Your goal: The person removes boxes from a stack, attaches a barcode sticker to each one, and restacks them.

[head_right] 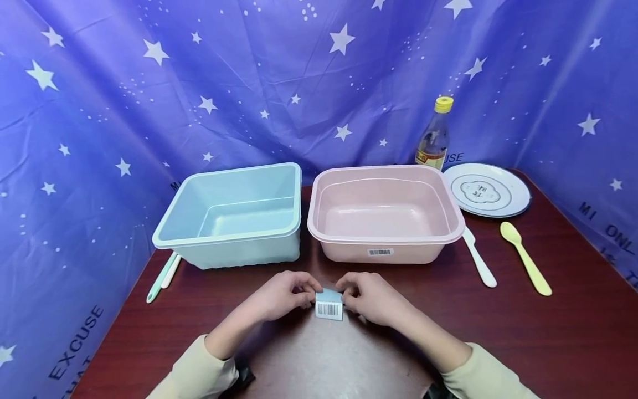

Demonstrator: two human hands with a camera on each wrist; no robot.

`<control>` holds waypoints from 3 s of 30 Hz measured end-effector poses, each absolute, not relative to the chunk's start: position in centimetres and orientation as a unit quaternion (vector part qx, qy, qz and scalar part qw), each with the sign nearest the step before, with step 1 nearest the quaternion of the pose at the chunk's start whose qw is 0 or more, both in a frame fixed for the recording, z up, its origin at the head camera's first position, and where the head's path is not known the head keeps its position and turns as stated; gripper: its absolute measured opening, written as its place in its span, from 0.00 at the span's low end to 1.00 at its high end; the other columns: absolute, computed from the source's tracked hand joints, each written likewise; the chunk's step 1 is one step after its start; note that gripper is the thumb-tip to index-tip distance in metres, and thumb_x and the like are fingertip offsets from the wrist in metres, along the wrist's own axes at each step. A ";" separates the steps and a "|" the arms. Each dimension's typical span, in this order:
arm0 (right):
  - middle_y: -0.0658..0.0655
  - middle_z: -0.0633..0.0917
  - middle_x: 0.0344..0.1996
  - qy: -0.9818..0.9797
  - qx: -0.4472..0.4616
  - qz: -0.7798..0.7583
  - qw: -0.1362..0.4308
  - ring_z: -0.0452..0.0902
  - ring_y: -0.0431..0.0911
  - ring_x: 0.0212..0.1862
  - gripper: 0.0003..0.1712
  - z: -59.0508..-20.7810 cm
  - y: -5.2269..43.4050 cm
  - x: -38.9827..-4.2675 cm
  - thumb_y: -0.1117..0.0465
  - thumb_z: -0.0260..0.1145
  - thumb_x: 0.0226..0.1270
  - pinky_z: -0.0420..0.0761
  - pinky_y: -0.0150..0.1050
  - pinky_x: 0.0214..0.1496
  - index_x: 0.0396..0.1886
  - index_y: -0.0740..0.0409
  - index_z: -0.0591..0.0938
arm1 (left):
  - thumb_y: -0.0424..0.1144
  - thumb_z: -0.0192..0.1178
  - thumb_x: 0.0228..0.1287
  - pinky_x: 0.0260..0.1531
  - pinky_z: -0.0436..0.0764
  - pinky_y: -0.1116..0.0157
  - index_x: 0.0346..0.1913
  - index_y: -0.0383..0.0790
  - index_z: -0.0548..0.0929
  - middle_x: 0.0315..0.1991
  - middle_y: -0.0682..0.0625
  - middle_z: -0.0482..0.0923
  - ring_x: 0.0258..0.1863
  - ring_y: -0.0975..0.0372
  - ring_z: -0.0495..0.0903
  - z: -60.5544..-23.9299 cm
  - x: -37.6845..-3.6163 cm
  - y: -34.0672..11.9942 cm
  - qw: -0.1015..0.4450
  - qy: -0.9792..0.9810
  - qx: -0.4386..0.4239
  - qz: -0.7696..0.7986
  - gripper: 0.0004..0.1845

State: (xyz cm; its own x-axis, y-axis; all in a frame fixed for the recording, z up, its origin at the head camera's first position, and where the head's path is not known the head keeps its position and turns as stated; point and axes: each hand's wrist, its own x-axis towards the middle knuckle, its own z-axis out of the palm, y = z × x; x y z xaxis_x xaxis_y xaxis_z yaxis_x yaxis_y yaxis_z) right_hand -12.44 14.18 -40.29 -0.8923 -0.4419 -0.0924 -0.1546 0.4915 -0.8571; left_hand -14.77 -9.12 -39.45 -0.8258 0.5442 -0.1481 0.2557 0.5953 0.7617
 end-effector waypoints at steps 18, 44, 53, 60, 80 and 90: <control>0.53 0.81 0.29 0.843 -0.138 -0.519 0.024 0.77 0.45 0.25 0.06 -39.8 14.2 -12.4 0.70 0.70 0.65 0.78 0.37 0.22 0.39 0.56 0.84 | 0.26 0.64 0.64 0.35 0.82 0.63 0.45 0.25 0.84 0.32 0.46 0.85 0.27 0.62 0.82 -39.8 -15.0 -8.1 0.166 0.716 0.128 0.666 0.08; 0.40 0.81 0.24 0.854 -0.196 -0.481 -0.033 0.79 0.36 0.27 0.08 -39.4 12.9 -11.2 0.62 0.73 0.65 0.81 0.36 0.31 0.29 0.47 0.83 | 0.20 0.65 0.59 0.35 0.86 0.63 0.43 0.18 0.83 0.32 0.43 0.85 0.30 0.62 0.86 -39.5 -13.3 -6.3 0.130 0.643 0.126 0.744 0.09; 0.40 0.80 0.22 0.856 -0.192 -0.478 -0.039 0.77 0.36 0.25 0.13 -39.3 12.8 -11.1 0.65 0.72 0.63 0.79 0.34 0.29 0.26 0.46 0.79 | 0.21 0.63 0.63 0.39 0.86 0.59 0.45 0.19 0.82 0.33 0.44 0.85 0.32 0.62 0.86 -39.2 -13.1 -6.3 0.143 0.639 0.138 0.744 0.09; 0.40 0.80 0.24 0.865 -0.193 -0.461 -0.040 0.77 0.36 0.26 0.11 -39.3 12.8 -11.1 0.68 0.70 0.64 0.78 0.34 0.30 0.28 0.47 0.82 | 0.22 0.64 0.63 0.37 0.86 0.61 0.44 0.20 0.82 0.32 0.43 0.84 0.29 0.62 0.84 -39.3 -13.6 -6.5 0.115 0.658 0.124 0.734 0.08; 0.41 0.79 0.19 0.895 -0.197 -0.398 0.047 0.74 0.35 0.24 0.11 -38.0 14.8 -11.4 0.66 0.67 0.63 0.75 0.33 0.29 0.24 0.47 0.79 | 0.25 0.64 0.59 0.30 0.77 0.69 0.35 0.37 0.86 0.26 0.53 0.83 0.26 0.67 0.78 -39.7 -15.4 -9.1 0.009 0.868 0.134 0.478 0.05; 0.48 0.80 0.19 0.884 -0.177 -0.423 0.089 0.75 0.39 0.22 0.08 -37.2 15.5 -11.5 0.66 0.65 0.64 0.75 0.34 0.25 0.25 0.52 0.79 | 0.29 0.68 0.56 0.36 0.78 0.63 0.42 0.39 0.83 0.32 0.52 0.80 0.30 0.60 0.80 -39.7 -15.2 -9.4 0.062 0.926 0.131 0.348 0.11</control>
